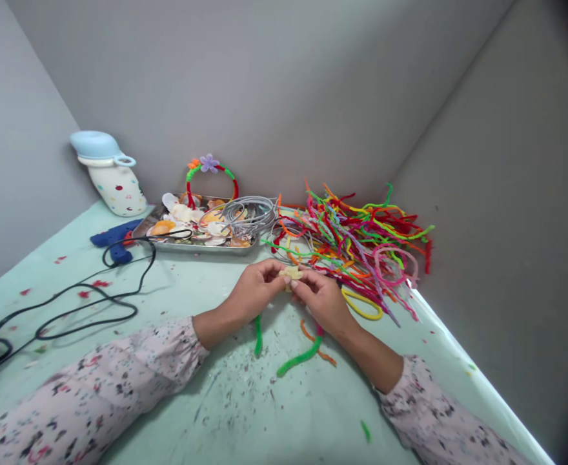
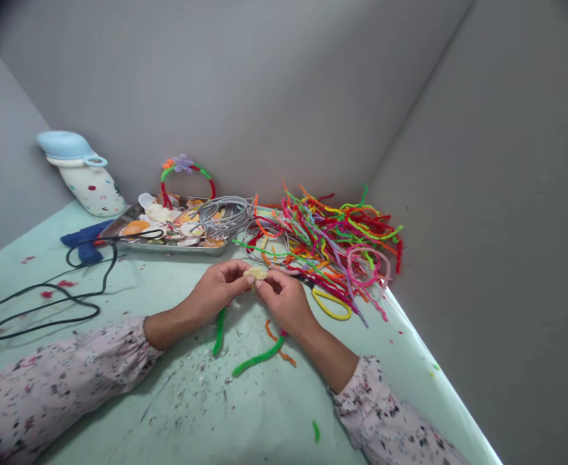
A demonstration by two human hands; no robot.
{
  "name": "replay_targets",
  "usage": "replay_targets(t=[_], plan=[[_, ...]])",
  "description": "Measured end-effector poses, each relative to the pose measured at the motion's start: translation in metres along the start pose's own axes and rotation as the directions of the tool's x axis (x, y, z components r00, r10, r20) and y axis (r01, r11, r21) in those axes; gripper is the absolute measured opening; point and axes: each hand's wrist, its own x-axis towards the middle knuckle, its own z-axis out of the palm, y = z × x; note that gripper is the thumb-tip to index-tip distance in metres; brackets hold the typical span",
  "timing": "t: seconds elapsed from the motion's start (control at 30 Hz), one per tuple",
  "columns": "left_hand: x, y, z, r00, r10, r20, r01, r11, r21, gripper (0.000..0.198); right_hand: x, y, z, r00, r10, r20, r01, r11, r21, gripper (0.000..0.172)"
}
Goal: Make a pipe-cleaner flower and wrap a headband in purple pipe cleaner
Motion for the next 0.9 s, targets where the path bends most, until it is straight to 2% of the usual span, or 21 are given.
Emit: replay_targets(t=[0.2, 0.47, 0.67, 0.77, 0.9], plan=[[0.000, -0.003, 0.000, 0.999, 0.016, -0.028, -0.017, 1.000, -0.020, 0.025, 0.001, 0.004, 0.000, 0.999, 0.028, -0.045, -0.028, 1.000, 0.012, 0.018], [-0.001, -0.002, -0.001, 0.998, 0.051, -0.045, -0.050, 0.999, 0.019, 0.019, 0.002, -0.001, -0.001, 0.999, 0.037, 0.005, -0.038, 0.999, 0.018, 0.019], [-0.002, -0.001, 0.000, 0.997, 0.060, -0.050, -0.054, 0.992, 0.114, 0.015, 0.002, -0.005, -0.001, 0.996, 0.074, 0.039, -0.077, 0.993, 0.091, 0.019], [-0.003, 0.003, 0.001, 0.992, 0.113, -0.056, -0.101, 0.978, 0.183, 0.013, 0.002, -0.005, -0.001, 0.995, 0.088, 0.054, -0.094, 0.987, 0.133, 0.018], [-0.004, 0.006, 0.002, 0.990, 0.132, -0.040, -0.125, 0.983, 0.135, 0.019, 0.001, -0.002, -0.001, 0.998, 0.057, 0.007, -0.057, 0.997, 0.058, 0.020]])
